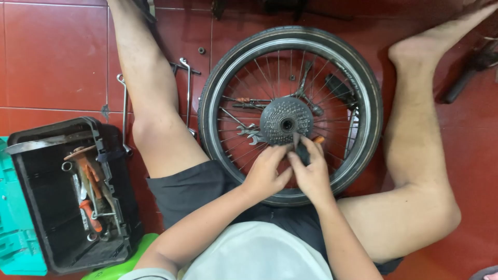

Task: Polishing and inspecting a bicycle cassette on a wheel while sitting on the floor.

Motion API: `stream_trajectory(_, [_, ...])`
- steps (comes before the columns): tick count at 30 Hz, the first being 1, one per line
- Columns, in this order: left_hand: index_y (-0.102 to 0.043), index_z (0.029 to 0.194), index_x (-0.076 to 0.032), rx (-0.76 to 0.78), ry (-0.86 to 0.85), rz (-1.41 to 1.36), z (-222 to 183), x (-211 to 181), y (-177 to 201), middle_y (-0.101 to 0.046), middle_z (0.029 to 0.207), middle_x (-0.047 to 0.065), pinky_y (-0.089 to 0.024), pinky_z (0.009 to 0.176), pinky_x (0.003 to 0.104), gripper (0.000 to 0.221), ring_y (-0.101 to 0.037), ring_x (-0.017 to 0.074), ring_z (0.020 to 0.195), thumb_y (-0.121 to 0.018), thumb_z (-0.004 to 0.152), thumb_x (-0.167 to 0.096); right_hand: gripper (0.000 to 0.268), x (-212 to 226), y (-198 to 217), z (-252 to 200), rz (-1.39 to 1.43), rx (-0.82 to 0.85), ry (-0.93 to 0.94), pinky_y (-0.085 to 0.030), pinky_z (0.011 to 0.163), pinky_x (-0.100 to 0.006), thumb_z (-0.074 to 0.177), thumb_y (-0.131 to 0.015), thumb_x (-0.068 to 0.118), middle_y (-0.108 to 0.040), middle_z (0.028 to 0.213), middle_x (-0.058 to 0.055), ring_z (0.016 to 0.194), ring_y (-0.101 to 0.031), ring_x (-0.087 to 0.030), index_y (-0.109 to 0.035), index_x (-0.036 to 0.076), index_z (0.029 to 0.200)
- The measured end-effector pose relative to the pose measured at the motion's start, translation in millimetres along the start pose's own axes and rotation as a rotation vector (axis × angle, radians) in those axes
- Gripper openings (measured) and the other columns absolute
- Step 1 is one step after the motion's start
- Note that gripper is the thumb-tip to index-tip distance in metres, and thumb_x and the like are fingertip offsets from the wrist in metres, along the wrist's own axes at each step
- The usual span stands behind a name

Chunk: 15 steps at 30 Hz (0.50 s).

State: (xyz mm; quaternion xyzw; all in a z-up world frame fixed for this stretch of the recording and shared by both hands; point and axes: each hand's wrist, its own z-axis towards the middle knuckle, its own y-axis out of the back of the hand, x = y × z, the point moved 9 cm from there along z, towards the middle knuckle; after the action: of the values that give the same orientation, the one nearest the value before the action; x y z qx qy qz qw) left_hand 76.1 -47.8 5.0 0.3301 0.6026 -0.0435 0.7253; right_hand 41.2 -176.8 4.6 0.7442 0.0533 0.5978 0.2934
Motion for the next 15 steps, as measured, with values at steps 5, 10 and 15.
stream_trajectory(5, [-0.064, 0.13, -0.009, -0.017, -0.11, 0.243, 31.2, -6.4, 34.1, -0.059, 0.118, 0.024, -0.05, 0.093, 0.053, 0.061, -0.06, 0.0468, 0.11, -0.085, 0.076, -0.027, 0.035, -6.7, 22.3, 30.3, -0.066, -0.028, 0.128, -0.049, 0.096, -0.048, 0.102, -0.06, 0.017, -0.059, 0.108, -0.021, 0.108, -0.062, -0.041, -0.065, 0.002, 0.133])
stream_trajectory(10, [-0.044, 0.151, -0.002, 0.107, 0.018, 0.29, 54.1, 21.3, 32.5, -0.035, 0.154, 0.036, -0.032, 0.117, 0.064, 0.097, -0.035, 0.0576, 0.143, -0.087, 0.072, -0.037, 0.033, 4.2, -2.4, 53.1, -0.133, -0.004, 0.401, -0.05, 0.09, -0.05, 0.099, -0.068, 0.013, -0.06, 0.108, -0.02, 0.106, -0.062, -0.045, -0.07, 0.005, 0.131])
stream_trajectory(15, [-0.041, 0.157, -0.012, 0.089, -0.008, 0.439, 47.1, 52.0, 22.2, -0.032, 0.165, 0.02, -0.021, 0.123, 0.059, 0.099, -0.029, 0.0391, 0.153, -0.084, 0.075, -0.047, 0.076, -11.5, -2.6, 48.3, -0.507, -0.02, 0.374, -0.024, 0.114, -0.065, 0.079, -0.078, 0.056, -0.035, 0.145, -0.028, 0.135, -0.032, -0.056, -0.063, 0.014, 0.14])
